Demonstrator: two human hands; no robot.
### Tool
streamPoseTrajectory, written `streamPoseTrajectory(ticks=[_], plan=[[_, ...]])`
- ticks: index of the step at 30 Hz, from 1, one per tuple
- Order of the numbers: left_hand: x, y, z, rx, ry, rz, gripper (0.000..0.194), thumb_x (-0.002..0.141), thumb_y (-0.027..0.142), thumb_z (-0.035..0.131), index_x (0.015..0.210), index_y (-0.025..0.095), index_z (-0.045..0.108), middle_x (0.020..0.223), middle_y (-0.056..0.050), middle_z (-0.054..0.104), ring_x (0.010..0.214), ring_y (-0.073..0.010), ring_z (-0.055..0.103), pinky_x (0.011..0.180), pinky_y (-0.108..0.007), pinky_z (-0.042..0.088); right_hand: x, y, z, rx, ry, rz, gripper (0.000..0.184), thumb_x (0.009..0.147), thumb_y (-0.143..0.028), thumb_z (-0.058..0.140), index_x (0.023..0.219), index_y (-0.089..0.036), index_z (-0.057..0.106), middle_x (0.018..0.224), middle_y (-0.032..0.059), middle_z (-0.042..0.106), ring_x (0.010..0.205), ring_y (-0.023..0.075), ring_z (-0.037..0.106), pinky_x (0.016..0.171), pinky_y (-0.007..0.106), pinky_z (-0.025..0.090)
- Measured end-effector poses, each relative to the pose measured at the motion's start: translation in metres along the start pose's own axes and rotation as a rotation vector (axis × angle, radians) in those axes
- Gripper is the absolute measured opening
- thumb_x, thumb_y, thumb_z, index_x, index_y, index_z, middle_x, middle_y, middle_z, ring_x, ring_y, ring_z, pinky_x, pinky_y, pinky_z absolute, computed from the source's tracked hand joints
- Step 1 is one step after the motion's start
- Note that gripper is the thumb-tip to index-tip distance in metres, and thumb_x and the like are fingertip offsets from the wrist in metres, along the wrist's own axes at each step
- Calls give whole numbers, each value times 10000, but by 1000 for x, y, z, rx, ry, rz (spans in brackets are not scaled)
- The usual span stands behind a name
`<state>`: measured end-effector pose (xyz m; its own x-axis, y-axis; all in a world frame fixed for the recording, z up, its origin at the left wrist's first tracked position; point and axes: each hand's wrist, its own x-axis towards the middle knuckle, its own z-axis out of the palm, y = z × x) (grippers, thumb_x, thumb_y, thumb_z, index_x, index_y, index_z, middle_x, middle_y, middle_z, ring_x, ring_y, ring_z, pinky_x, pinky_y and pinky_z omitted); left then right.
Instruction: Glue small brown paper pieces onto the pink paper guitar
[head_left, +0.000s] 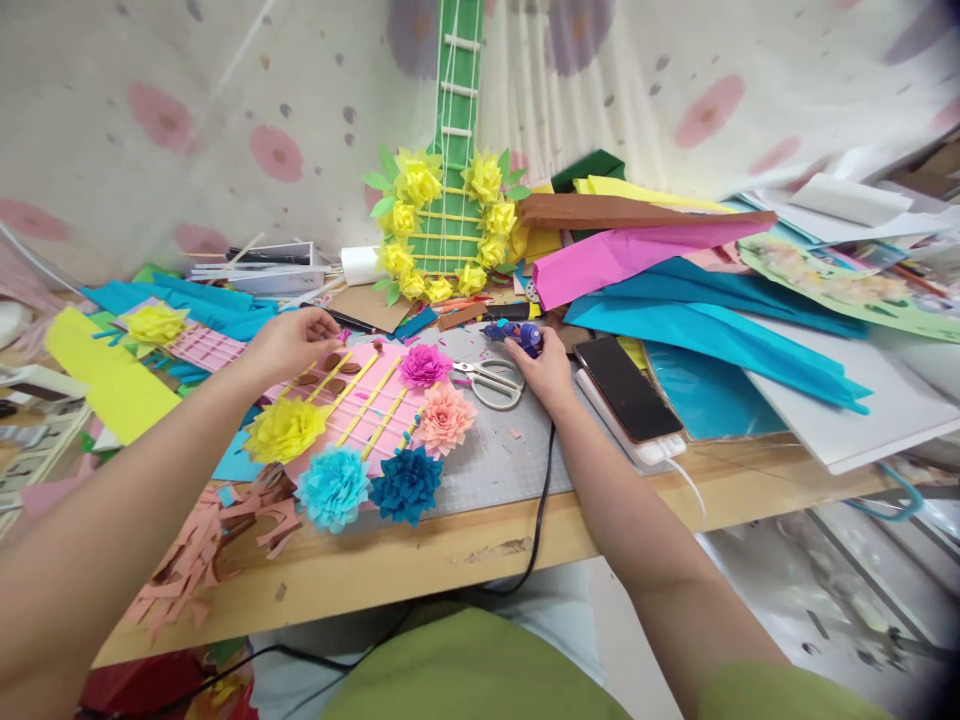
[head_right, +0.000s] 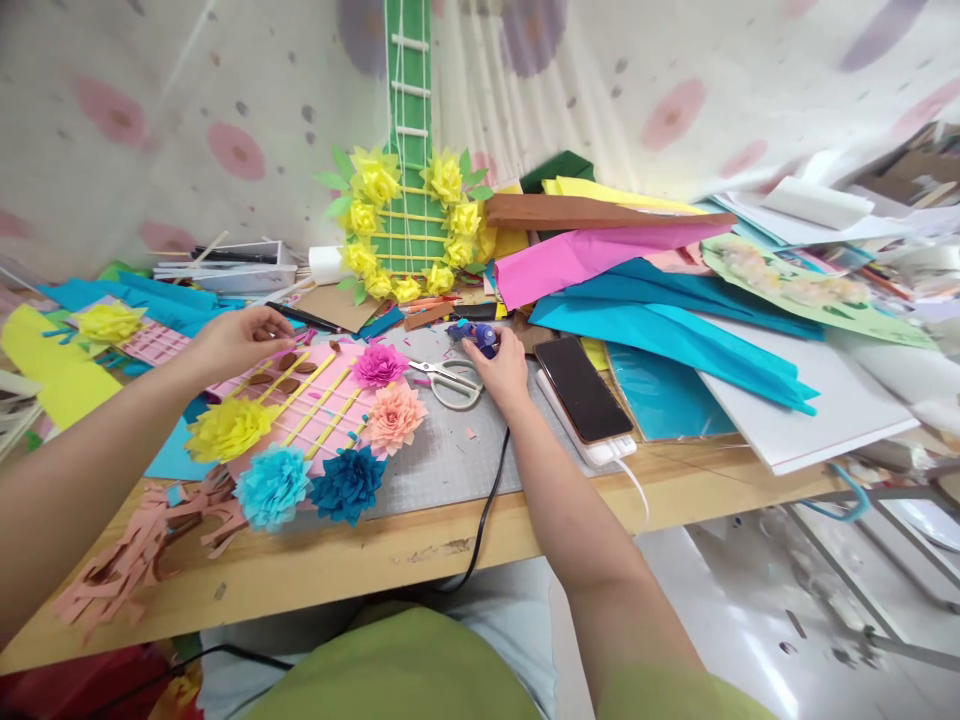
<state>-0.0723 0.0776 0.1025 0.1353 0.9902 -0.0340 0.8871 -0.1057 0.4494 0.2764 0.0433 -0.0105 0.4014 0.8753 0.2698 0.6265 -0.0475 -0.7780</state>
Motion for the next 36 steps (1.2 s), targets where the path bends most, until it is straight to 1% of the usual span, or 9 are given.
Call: streamPoseTrajectory(ticks=[3,7,10,16,21,24,30,33,36], plan=[[-11,-6,7,54,-62,79,218,707,312,612,886,190,630,769,-18,656,722,-170,604,624,-256,441,1,1,0,-27,-21,-1,501,685,-574,632,980,-174,570,986,110,641,874,247,563,805,399,443],[-18,-9,15,132,-68,151,221,670,307,610,865,222,670,801,-30,686,779,-208,628,656,-279,453,0,2,-1,-21,-24,2,517,678,-581,629,991,-174,565,979,110,642,881,250,566,812,402,441],[-19,-11,20,137,-43,157,217,659,296,610,859,255,683,831,-12,708,825,-210,635,685,-271,466,-1,2,-1,-19,-15,4,540,679,-601,621,1003,-173,564,983,113,642,893,253,563,818,404,438],[-16,-12,28,217,-28,177,299,703,241,547,977,265,661,908,-14,725,889,-201,638,715,-267,457,-3,2,0,-25,-19,18,555,675,-618,617,1010,-179,560,967,105,642,886,251,566,818,400,442],[-17,-6,26,195,-2,125,287,715,259,541,985,259,637,954,-32,725,870,-214,641,692,-288,446,-2,2,0,-20,-29,20,562,667,-622,619,1003,-176,554,954,108,641,882,255,569,822,411,446],[-18,-5,24,155,6,98,288,692,225,560,967,272,629,923,-12,727,859,-209,646,680,-280,440,-2,2,0,-15,-29,17,564,669,-627,614,1002,-176,555,944,107,641,877,257,572,822,416,448],[-21,-4,17,49,33,79,230,660,241,628,889,259,624,851,-4,711,804,-198,644,679,-271,451,-2,3,1,-16,-25,8,574,672,-629,613,1013,-170,567,943,117,651,870,263,581,810,419,455],[-24,3,13,-41,48,13,220,647,257,647,864,234,625,847,-21,704,785,-207,652,668,-283,475,-2,2,0,-53,-46,9,537,688,-594,615,1013,-167,588,954,126,662,889,275,595,815,424,459],[-26,11,9,-130,65,-26,239,648,287,650,872,209,622,844,-41,704,781,-211,661,646,-290,496,-2,1,0,-122,-92,9,454,702,-552,617,930,-159,627,934,143,672,912,297,609,822,436,463]])
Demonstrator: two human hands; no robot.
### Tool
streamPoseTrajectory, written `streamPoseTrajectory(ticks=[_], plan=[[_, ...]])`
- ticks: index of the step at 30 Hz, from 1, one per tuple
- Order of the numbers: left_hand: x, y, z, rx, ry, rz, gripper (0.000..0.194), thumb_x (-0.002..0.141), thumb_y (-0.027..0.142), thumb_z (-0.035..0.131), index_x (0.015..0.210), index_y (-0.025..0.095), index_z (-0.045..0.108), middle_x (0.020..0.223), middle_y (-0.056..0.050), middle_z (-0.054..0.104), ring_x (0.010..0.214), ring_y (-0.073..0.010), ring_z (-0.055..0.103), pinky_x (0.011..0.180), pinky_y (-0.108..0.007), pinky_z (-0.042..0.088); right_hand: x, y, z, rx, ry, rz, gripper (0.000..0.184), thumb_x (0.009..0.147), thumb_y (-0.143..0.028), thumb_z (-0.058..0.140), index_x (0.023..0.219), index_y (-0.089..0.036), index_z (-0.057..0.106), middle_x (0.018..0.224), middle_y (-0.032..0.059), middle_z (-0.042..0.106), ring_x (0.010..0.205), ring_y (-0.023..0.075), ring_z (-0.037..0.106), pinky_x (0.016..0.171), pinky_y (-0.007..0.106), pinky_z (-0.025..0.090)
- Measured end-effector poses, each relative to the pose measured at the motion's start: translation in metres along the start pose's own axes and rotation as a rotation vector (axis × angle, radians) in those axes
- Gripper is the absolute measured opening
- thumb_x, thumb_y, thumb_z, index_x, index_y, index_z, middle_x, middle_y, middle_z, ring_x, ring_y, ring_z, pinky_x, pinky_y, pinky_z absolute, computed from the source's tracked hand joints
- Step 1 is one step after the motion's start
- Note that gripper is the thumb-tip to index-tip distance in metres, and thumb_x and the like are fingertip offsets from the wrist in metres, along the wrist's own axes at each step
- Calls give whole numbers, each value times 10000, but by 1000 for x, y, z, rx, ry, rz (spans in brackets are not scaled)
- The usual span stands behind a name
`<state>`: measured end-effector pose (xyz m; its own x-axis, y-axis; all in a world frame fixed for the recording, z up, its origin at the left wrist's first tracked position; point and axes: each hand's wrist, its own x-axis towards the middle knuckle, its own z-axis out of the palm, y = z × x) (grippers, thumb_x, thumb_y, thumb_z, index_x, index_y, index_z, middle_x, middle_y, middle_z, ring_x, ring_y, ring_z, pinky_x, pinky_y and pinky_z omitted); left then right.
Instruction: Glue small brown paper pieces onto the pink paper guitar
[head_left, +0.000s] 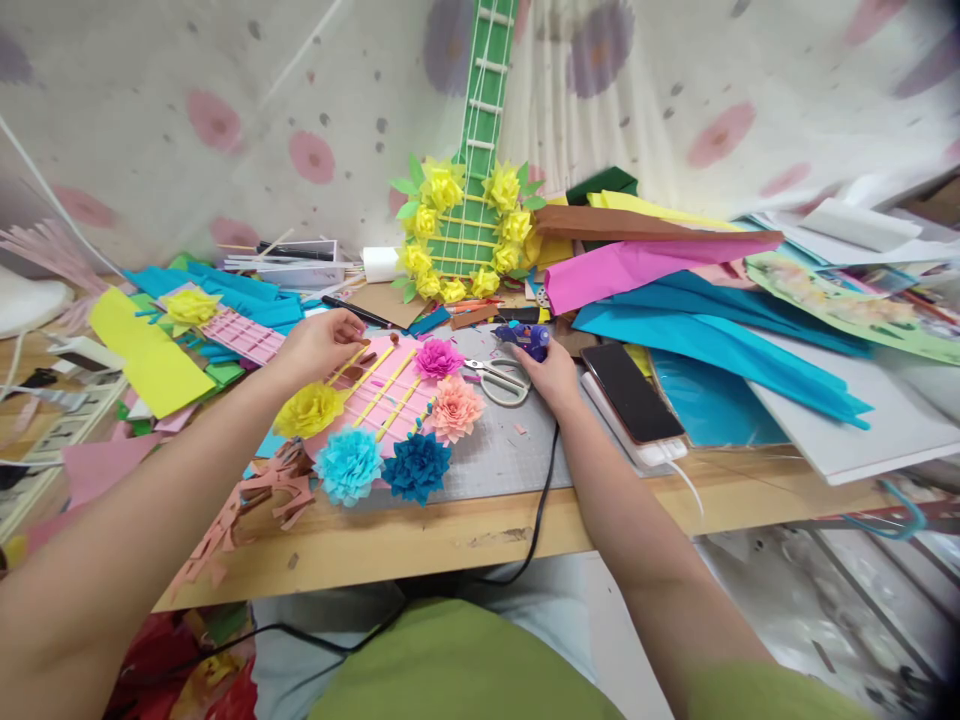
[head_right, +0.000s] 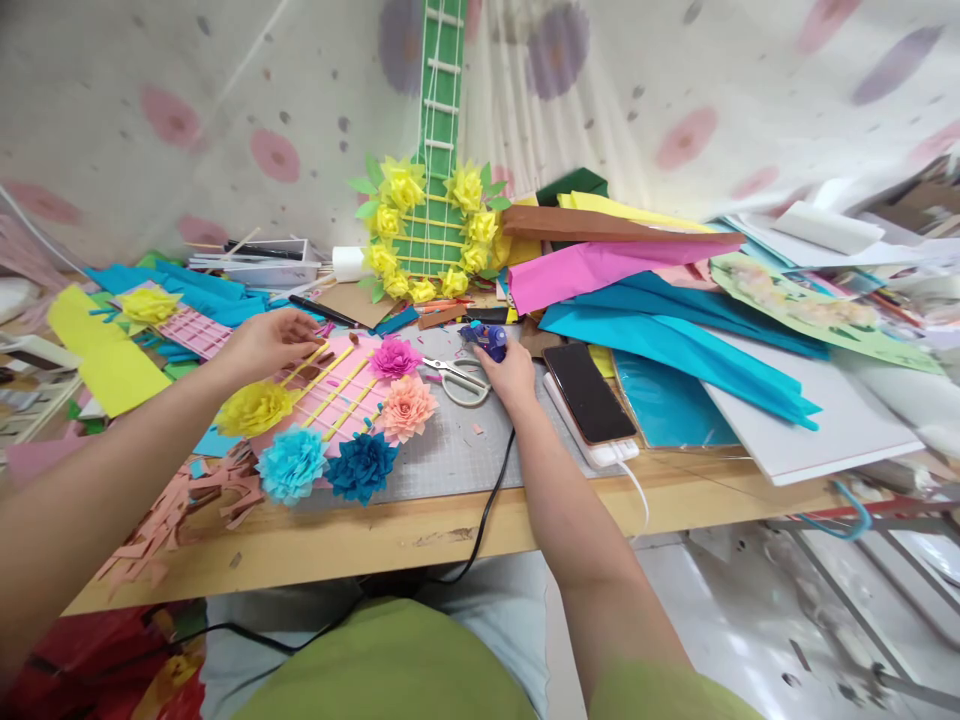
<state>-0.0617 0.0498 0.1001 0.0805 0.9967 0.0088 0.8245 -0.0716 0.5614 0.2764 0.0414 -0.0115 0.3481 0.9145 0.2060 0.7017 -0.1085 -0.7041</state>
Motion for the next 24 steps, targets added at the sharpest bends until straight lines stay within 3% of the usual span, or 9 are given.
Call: streamPoseTrajectory(ticks=[4,9,11,13,17,20,24], plan=[[-4,13,3,-175,8,-83,318,604,279,686,901,189,618,848,-51,709,770,-217,675,588,-282,504,0,-1,1,-15,-8,34,411,696,-554,617,794,-156,643,862,156,680,891,320,626,806,456,471],[-11,28,15,-388,-92,-102,407,549,217,733,941,175,630,744,-32,698,685,-203,677,544,-273,497,-7,-13,-4,352,99,-7,467,660,-603,632,820,-165,661,789,94,692,768,247,624,734,397,495],[-13,32,21,-421,-144,-119,403,549,210,742,934,174,629,738,-32,704,661,-198,677,544,-280,501,-13,-22,-7,522,25,-18,468,653,-616,642,796,-171,656,726,58,674,661,190,594,663,351,495],[-13,33,28,-458,-168,-119,388,550,199,752,910,178,607,717,-20,700,666,-190,680,580,-285,517,-20,-31,-9,630,-128,-33,454,646,-617,661,760,-177,650,629,18,626,552,145,540,572,309,471],[-13,36,39,-459,-137,-111,384,564,208,767,845,200,505,631,19,656,616,-173,668,590,-286,516,-33,-44,-12,659,-411,-91,418,624,-589,711,732,-189,649,487,-42,509,438,97,423,439,252,373],[-13,39,44,-428,-145,-96,378,578,220,760,829,211,477,612,33,648,609,-172,665,599,-286,513,-38,-50,-14,640,-484,-145,414,598,-569,740,752,-195,654,509,-43,519,438,89,408,420,241,358],[-12,40,47,-343,-114,-45,380,594,255,755,877,217,505,656,29,682,647,-175,679,629,-284,510,-39,-54,-17,629,-477,-217,425,603,-605,722,695,-198,636,528,-24,537,492,112,480,463,260,432]])
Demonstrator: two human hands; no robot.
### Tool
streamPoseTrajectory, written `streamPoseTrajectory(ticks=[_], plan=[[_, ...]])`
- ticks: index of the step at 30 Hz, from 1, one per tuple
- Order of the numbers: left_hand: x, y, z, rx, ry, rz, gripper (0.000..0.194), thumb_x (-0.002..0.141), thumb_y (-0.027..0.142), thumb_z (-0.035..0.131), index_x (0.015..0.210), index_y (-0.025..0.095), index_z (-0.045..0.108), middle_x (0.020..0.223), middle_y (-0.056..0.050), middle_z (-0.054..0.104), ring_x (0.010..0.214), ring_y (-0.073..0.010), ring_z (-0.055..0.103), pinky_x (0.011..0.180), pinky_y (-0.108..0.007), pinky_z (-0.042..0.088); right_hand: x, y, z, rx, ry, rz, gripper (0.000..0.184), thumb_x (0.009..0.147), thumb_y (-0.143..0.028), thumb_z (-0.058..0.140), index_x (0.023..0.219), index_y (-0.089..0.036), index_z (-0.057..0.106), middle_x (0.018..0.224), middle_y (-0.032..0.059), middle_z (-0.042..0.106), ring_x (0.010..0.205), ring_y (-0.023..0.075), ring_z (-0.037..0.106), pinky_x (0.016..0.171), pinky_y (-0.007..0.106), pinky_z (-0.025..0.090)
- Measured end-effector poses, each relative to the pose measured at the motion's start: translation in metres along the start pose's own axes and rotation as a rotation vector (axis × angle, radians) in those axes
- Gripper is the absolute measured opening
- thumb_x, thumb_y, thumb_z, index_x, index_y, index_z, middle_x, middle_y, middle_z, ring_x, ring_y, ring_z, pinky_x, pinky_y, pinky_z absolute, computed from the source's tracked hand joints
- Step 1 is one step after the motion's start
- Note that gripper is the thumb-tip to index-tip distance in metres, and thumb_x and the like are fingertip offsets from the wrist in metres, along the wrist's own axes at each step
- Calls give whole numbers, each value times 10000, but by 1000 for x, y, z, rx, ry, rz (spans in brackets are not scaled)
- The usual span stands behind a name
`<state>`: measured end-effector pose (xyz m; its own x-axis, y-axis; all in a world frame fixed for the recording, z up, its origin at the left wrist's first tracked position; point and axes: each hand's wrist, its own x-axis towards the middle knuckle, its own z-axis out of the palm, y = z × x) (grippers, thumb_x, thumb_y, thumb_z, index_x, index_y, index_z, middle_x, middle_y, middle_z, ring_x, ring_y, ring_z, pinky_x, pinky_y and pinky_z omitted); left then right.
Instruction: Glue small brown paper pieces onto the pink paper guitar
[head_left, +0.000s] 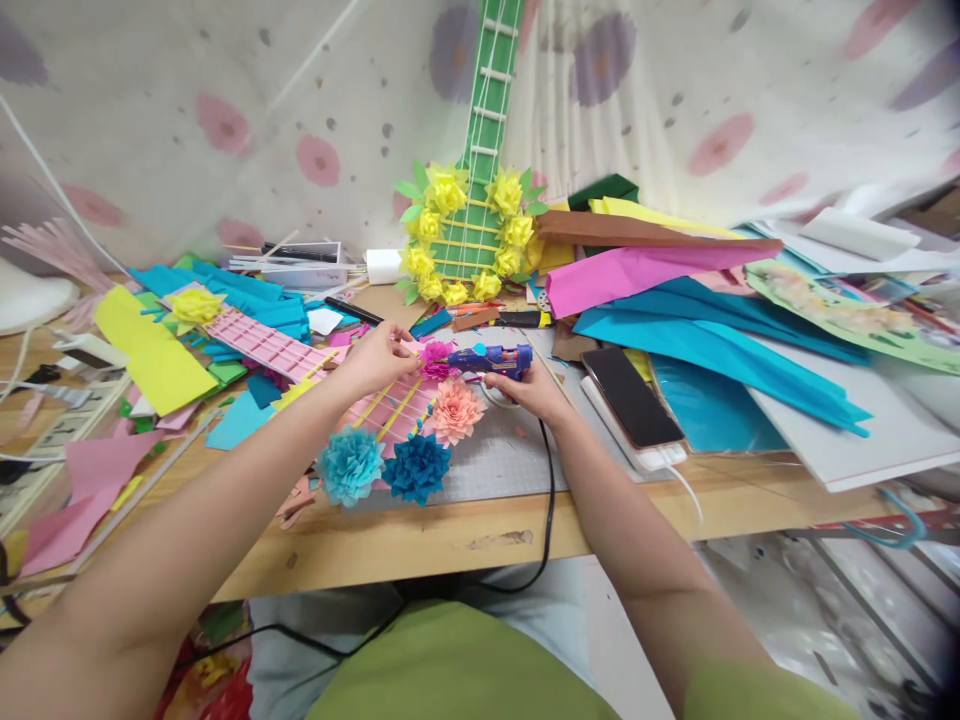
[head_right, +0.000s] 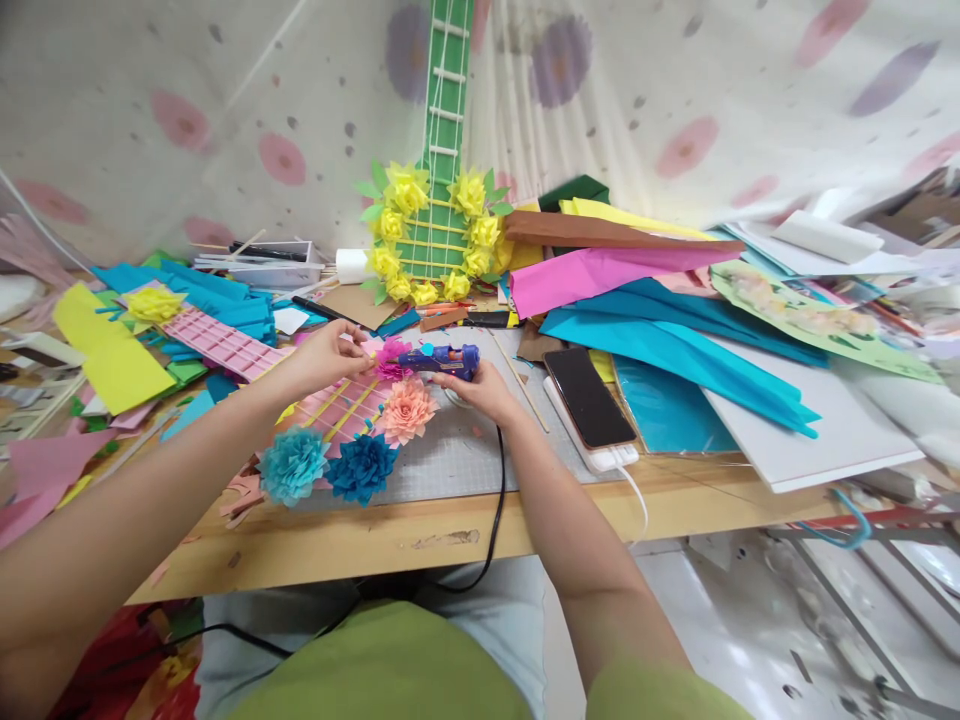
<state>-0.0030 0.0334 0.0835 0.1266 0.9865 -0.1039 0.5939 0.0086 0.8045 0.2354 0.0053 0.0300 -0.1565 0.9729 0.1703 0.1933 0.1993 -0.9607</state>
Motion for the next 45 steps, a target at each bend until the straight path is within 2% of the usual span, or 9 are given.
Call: streamPoseTrajectory(ticks=[5,10,17,30,39,45], plan=[[3,0,4,52,5,17,373,618,263,741,903,219,504,684,22,702,661,-175,686,617,-274,501,0,-2,-1,-8,9,-22,438,605,-634,712,659,-210,613,522,-15,529,535,137,519,495,287,472],[5,2,7,29,-41,36,339,650,251,711,891,219,474,661,19,687,616,-179,676,568,-275,486,0,-2,-1,8,-15,-12,411,608,-611,722,646,-219,602,518,-17,492,586,160,541,535,304,476],[6,1,7,46,-26,38,354,650,264,721,904,218,478,668,8,692,625,-191,680,565,-280,479,1,2,-1,-7,7,-8,367,624,-553,724,598,-213,587,549,-12,521,608,157,545,587,312,480],[4,5,7,8,-49,9,383,618,224,740,899,210,479,649,14,683,601,-177,665,547,-259,467,1,2,-3,-16,11,23,411,609,-580,724,704,-192,628,578,-4,572,616,159,554,595,301,467],[6,6,8,-29,-24,11,373,614,193,748,881,202,488,631,25,676,569,-158,655,550,-246,470,3,7,-5,-60,-10,33,442,616,-582,723,788,-179,664,680,19,638,711,180,603,692,313,475],[-1,19,7,-197,-55,-73,388,604,121,759,866,182,480,607,35,651,549,-135,637,558,-247,497,3,14,-7,-55,-7,33,425,623,-562,727,807,-182,677,711,25,669,705,179,614,683,310,491]])
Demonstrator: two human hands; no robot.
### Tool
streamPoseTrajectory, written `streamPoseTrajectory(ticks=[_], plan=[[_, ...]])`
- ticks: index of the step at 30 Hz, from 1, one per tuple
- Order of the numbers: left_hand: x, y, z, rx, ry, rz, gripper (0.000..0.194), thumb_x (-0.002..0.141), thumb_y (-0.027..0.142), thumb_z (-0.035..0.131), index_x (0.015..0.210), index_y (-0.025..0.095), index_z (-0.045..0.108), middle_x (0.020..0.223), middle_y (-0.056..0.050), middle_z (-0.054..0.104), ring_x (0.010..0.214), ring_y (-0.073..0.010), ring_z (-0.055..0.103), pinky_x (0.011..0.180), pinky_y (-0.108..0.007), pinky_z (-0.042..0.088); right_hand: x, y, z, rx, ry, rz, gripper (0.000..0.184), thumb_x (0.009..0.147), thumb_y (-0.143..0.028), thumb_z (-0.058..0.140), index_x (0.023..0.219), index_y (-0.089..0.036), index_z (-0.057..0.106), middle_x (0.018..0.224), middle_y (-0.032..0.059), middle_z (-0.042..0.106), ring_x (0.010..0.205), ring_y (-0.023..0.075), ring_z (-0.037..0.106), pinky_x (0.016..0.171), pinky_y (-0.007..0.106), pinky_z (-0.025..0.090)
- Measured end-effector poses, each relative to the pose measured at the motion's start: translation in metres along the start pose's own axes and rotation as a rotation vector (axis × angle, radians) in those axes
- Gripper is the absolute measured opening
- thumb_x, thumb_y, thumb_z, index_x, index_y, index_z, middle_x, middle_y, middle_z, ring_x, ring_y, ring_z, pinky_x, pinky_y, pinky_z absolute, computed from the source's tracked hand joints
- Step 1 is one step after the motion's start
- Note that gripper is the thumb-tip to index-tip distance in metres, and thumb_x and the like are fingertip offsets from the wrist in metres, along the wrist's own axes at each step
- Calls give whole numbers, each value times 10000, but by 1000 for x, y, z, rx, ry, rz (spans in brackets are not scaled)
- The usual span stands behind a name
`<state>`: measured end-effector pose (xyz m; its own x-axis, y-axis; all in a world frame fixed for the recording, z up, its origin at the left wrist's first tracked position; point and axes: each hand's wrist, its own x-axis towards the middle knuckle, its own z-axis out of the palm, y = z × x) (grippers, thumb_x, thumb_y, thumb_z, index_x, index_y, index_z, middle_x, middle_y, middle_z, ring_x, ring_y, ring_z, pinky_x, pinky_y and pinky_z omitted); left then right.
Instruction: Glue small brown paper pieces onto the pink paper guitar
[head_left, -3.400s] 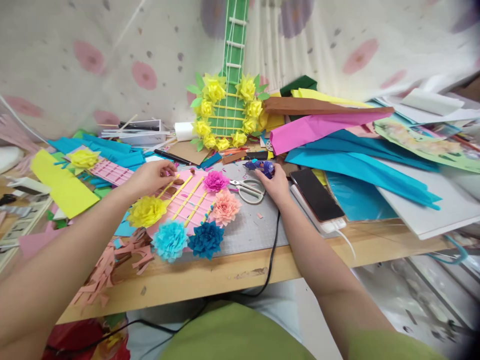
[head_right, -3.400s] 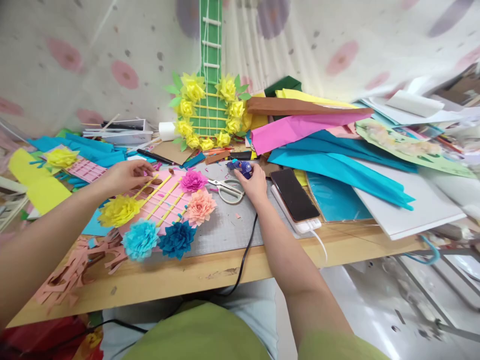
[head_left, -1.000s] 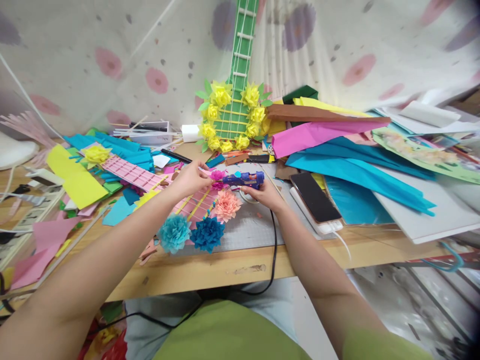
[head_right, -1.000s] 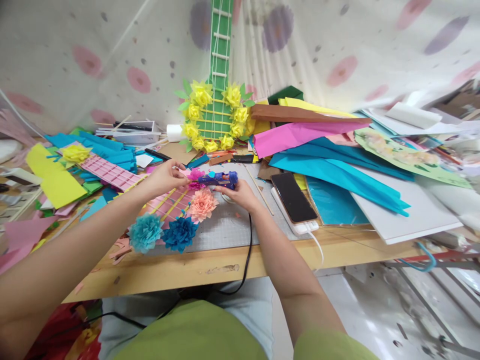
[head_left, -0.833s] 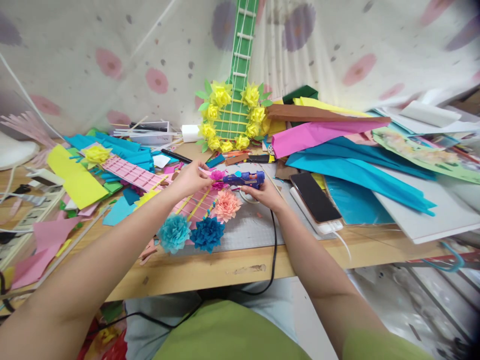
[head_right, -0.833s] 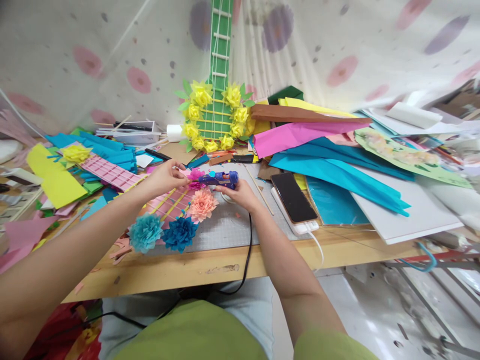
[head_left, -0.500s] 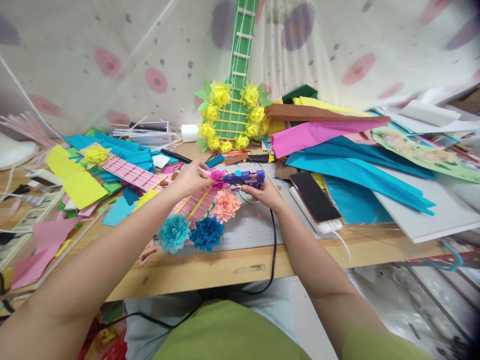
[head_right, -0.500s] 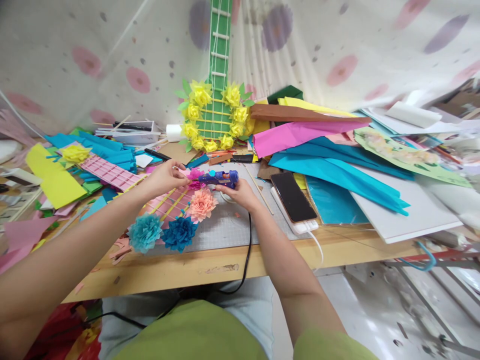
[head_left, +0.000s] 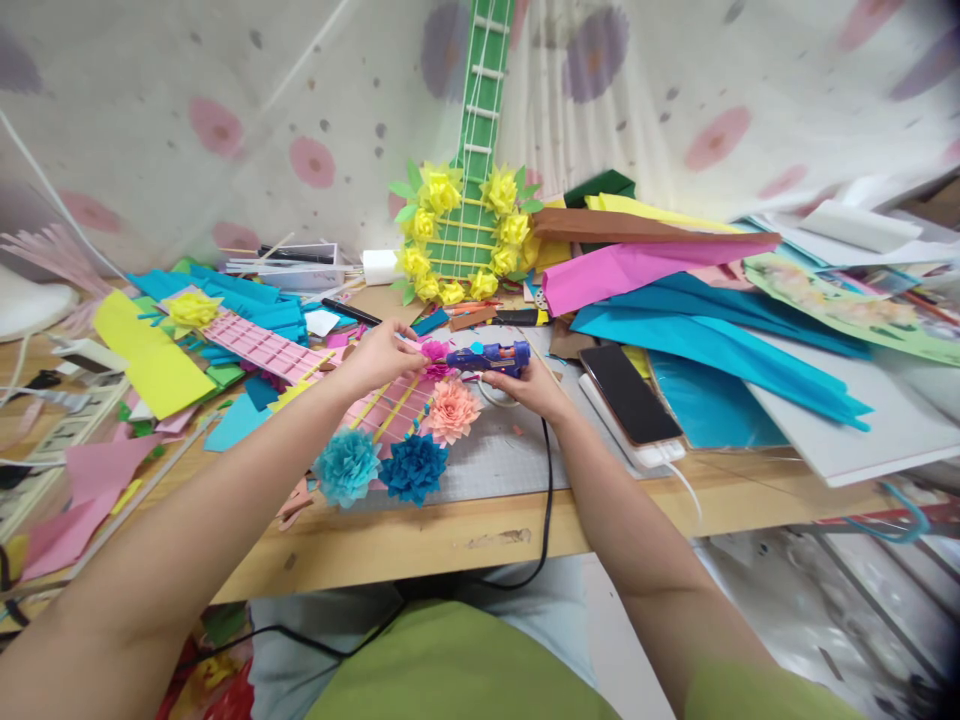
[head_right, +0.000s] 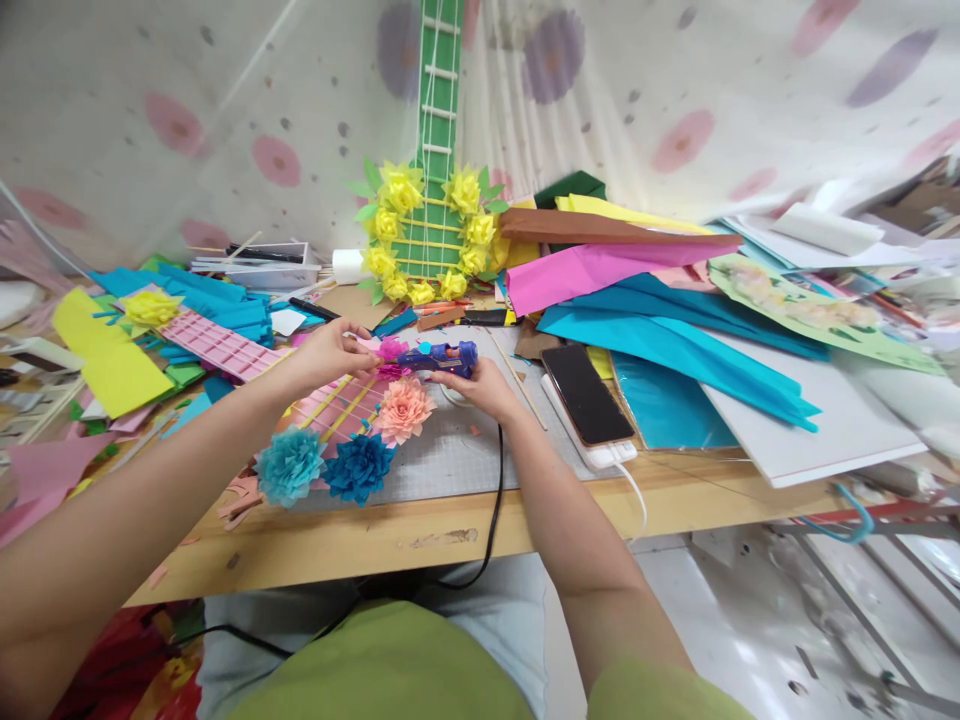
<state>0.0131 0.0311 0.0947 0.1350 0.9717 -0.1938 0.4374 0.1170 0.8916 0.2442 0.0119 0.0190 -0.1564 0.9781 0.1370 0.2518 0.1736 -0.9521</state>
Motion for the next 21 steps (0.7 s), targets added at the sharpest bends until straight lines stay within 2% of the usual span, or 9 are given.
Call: streamPoseTrajectory(ticks=[4,8,11,14,16,21], plan=[[-3,5,-6,-98,-7,-59,398,597,148,787,879,159,506,635,14,664,596,-139,656,569,-245,502,2,3,-7,1,106,3,426,633,-570,717,802,-181,670,693,30,666,684,178,618,662,309,507],[-1,4,-23,-146,10,-83,489,539,221,842,890,172,505,738,-20,711,652,-157,683,567,-242,495,8,8,-19,-57,332,67,441,622,-603,692,655,-167,632,576,38,626,627,191,615,638,325,508],[-1,4,-41,-72,42,-130,522,502,281,862,909,189,549,784,-20,726,563,-143,654,471,-214,415,13,17,-25,-135,468,140,468,595,-623,690,647,-161,645,617,71,670,685,231,651,677,345,509],[1,3,-58,34,72,-175,575,447,290,881,949,198,615,782,-25,731,556,-155,654,472,-228,409,15,25,-27,-212,514,187,499,591,-633,684,707,-148,677,753,126,720,802,284,679,747,376,504],[5,0,-66,60,98,-179,582,424,283,883,941,193,631,711,-18,717,563,-166,657,504,-247,439,16,30,-26,-234,510,197,519,605,-627,677,773,-136,694,824,150,731,861,303,684,785,389,498],[23,-6,-72,155,84,-213,535,387,213,879,847,190,607,617,-19,685,668,-220,695,586,-271,504,16,32,-25,-249,508,196,506,624,-593,680,832,-132,707,866,154,737,887,307,687,804,389,497]])
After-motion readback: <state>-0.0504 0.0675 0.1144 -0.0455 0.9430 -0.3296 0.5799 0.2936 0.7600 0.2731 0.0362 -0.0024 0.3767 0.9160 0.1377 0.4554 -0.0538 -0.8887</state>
